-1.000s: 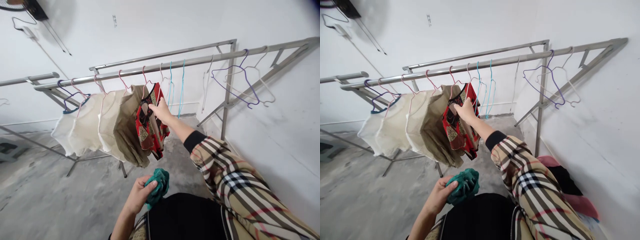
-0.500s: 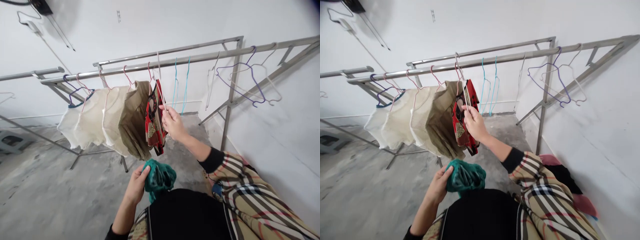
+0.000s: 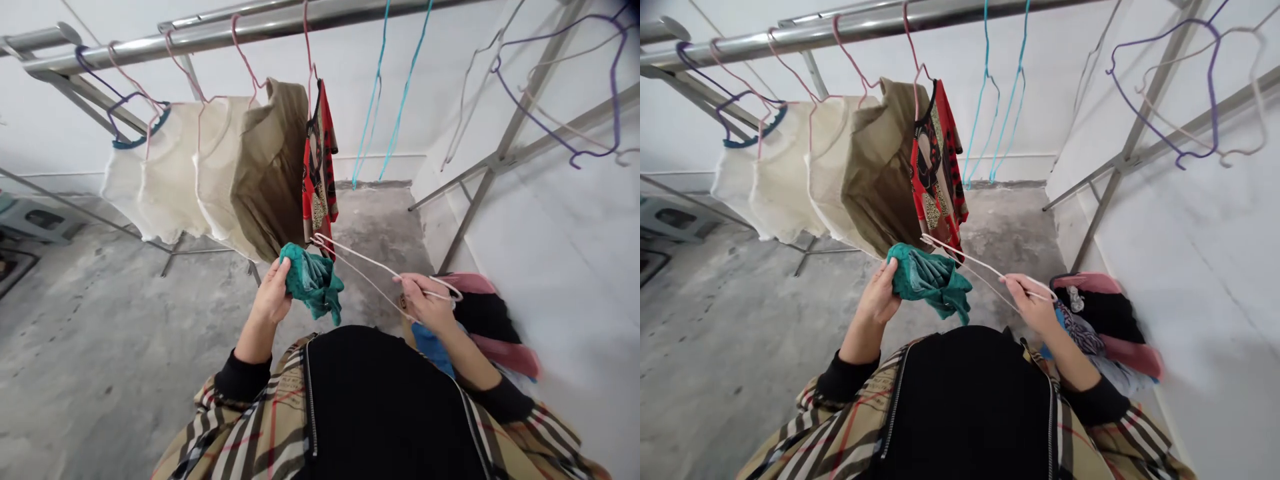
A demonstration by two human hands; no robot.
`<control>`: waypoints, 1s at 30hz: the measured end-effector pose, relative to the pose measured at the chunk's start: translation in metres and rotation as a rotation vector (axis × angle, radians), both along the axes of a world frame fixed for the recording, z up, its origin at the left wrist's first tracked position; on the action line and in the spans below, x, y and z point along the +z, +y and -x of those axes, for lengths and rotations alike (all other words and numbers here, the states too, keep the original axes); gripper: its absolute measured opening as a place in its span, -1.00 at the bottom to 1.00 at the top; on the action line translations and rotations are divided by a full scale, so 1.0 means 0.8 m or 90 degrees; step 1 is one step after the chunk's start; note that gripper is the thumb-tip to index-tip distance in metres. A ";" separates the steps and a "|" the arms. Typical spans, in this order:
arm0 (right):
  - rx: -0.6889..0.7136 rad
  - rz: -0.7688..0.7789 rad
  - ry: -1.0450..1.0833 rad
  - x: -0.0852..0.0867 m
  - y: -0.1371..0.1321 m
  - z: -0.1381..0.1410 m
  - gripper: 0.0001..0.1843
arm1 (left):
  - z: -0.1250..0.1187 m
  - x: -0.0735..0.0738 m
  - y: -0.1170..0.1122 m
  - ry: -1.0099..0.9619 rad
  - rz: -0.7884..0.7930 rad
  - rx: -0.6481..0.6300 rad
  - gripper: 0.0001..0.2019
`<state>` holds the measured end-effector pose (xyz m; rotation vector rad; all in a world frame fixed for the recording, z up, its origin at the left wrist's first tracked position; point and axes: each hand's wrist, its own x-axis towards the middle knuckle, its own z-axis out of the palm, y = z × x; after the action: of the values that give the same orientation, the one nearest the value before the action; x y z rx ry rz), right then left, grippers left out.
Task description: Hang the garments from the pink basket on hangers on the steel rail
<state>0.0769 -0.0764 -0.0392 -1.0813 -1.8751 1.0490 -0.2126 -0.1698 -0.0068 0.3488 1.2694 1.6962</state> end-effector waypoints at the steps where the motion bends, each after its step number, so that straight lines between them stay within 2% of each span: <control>1: 0.008 -0.009 -0.032 0.008 0.000 -0.009 -0.56 | 0.000 0.001 0.003 -0.002 -0.018 0.003 -0.61; 4: 0.081 0.010 -0.097 0.023 0.000 -0.030 -0.55 | 0.005 0.005 0.011 -0.006 -0.040 0.008 -0.61; 8: 0.181 0.066 -0.131 0.017 0.002 -0.031 -0.53 | 0.008 0.006 0.018 0.010 -0.040 -0.007 -0.63; 12: 0.239 0.102 -0.132 0.001 0.000 0.010 -0.49 | -0.013 0.000 0.017 0.010 -0.016 -0.089 -0.63; 15: 0.238 0.115 -0.083 -0.010 -0.001 0.050 -0.53 | -0.041 -0.006 0.009 0.042 0.020 -0.226 -0.62; 17: 0.219 0.160 -0.010 -0.020 0.001 0.069 -0.56 | -0.055 -0.009 0.003 0.174 0.009 -0.380 -0.62; 19: 0.200 0.222 0.063 -0.030 0.004 0.077 -0.54 | -0.062 -0.009 -0.001 0.410 -0.054 -0.520 -0.66; 20: 0.195 0.246 0.089 -0.034 0.006 0.077 -0.53 | -0.061 -0.007 -0.003 0.555 -0.094 -0.546 -0.69; 21: 0.194 0.260 0.104 -0.037 0.008 0.075 -0.53 | -0.059 -0.004 -0.004 0.706 -0.132 -0.533 -0.73; 23: 0.201 0.265 0.108 -0.036 0.012 0.068 -0.54 | -0.050 0.004 -0.005 0.990 -0.185 -0.403 -0.78; 25: 0.229 0.254 0.099 -0.027 0.014 0.061 -0.55 | -0.039 0.014 -0.005 1.202 -0.201 -0.262 -0.82; 26: 0.244 0.240 0.089 -0.020 0.014 0.060 -0.56 | -0.033 0.018 -0.004 1.271 -0.205 -0.231 -0.84; 27: 0.261 0.222 0.078 -0.013 0.015 0.059 -0.55 | -0.028 0.021 -0.003 1.316 -0.207 -0.231 -0.86; 30: 0.324 0.166 0.054 0.007 0.023 0.055 -0.55 | -0.019 0.027 0.000 1.353 -0.206 -0.309 -0.85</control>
<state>0.0333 -0.0576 -0.0338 -0.6889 -2.0327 1.6368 -0.1973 -0.1697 0.0152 2.8031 1.7845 0.5592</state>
